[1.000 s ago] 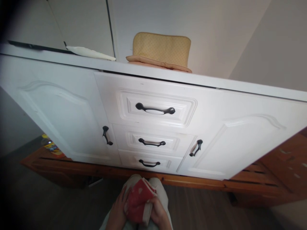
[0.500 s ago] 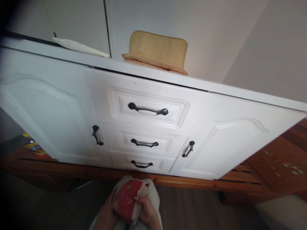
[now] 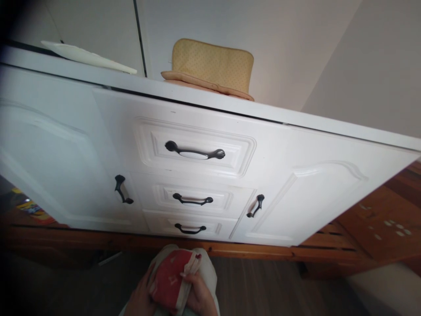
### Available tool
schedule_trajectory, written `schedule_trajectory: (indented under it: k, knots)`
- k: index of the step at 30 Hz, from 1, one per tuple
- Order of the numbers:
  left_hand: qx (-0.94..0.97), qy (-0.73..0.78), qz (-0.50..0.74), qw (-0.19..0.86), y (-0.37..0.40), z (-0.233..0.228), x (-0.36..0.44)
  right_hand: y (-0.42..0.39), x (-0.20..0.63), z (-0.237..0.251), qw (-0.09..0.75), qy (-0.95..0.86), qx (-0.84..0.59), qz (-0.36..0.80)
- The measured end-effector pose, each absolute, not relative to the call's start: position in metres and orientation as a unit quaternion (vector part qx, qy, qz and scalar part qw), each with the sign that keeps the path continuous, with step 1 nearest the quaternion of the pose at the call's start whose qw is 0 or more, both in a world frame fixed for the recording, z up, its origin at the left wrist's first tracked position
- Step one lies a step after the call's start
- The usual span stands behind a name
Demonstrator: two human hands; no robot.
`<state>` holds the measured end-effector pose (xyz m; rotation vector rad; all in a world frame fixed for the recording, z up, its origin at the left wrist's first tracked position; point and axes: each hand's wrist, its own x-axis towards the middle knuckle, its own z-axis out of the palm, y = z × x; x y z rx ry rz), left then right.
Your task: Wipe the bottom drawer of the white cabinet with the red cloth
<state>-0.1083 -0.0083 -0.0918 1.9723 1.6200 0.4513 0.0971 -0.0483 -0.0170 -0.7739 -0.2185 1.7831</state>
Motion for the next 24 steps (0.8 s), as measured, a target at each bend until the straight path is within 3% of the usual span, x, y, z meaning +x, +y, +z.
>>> schedule_trajectory:
  k: [14,24]
  knots:
    - [0.741,0.595,0.176,0.257,-0.005,-0.115,-0.112,-0.049,0.096,-0.014,0.576,-0.074,-0.311,0.753]
    - [0.740,0.592,0.177,0.268,-0.006,-0.105,-0.113,-0.049,0.098,-0.013,0.561,-0.103,-0.326,0.754]
